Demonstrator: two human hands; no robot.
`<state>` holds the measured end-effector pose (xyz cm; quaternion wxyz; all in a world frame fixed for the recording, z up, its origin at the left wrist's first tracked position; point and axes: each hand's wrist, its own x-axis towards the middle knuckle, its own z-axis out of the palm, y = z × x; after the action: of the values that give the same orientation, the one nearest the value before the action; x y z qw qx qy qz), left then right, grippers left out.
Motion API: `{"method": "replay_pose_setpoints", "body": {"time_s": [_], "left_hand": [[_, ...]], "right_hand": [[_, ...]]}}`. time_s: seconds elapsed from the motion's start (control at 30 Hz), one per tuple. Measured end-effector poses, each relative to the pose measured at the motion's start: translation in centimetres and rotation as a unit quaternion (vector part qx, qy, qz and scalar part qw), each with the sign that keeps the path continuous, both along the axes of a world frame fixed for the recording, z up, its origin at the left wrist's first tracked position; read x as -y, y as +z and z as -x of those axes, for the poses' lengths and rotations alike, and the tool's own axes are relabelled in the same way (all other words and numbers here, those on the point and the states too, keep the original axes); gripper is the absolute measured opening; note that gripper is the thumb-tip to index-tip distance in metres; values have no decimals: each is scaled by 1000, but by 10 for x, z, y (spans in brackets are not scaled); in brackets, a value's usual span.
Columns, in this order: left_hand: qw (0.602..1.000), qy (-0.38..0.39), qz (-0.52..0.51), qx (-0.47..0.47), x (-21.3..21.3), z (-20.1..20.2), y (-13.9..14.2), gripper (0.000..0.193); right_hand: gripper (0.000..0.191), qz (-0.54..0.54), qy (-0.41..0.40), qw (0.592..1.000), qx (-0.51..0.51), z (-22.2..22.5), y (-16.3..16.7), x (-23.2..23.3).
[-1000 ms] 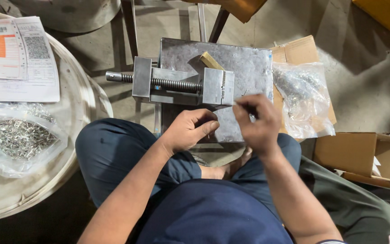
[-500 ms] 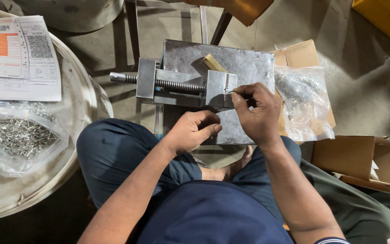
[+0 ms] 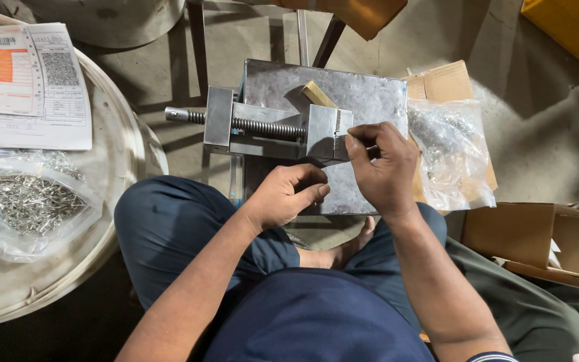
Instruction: The person sits on the floor and uses a bench vise to hold small metal pieces while attaching wire or pins to them. They repeatedly pick up components, secure them in the vise, and manipulate them with their hands.
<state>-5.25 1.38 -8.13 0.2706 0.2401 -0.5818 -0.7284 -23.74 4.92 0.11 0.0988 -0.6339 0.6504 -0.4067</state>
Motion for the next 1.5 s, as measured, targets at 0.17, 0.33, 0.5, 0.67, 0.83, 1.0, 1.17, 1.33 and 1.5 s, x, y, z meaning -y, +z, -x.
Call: {"method": "replay_pose_setpoints", "body": {"time_s": [0.17,0.33,0.5,0.67,0.83,1.0,1.17,1.33,1.5], "left_hand": [[999,-11,-36,-17,0,0,-3,20],[998,-14,-55,-33,-1,2,-7,21],[998,-13,-53,-31,-1,2,-9,21],[998,-12,-53,-30,-1,1,-7,20],[998,-12,-52,-35,-3,1,-8,19],[995,-17,-84,-51,-3,1,-10,19],[997,-20,-55,-45,-2,-1,-8,22],[997,-19,-51,-49,-2,-3,-7,24],[998,-15,-37,-46,-2,-3,-11,23]], "right_hand": [[7,13,19,999,-42,-1,5,3],[6,15,24,997,-74,-1,7,4],[5,18,34,997,-71,-1,8,4],[5,2,30,998,-52,-1,8,4],[5,18,26,998,-45,0,9,-1],[7,-4,48,996,-79,-1,15,-15],[10,2,71,987,-143,-4,20,-19],[12,-16,81,983,-164,-5,26,-15],[13,-15,79,985,-155,-4,28,-16]]}}
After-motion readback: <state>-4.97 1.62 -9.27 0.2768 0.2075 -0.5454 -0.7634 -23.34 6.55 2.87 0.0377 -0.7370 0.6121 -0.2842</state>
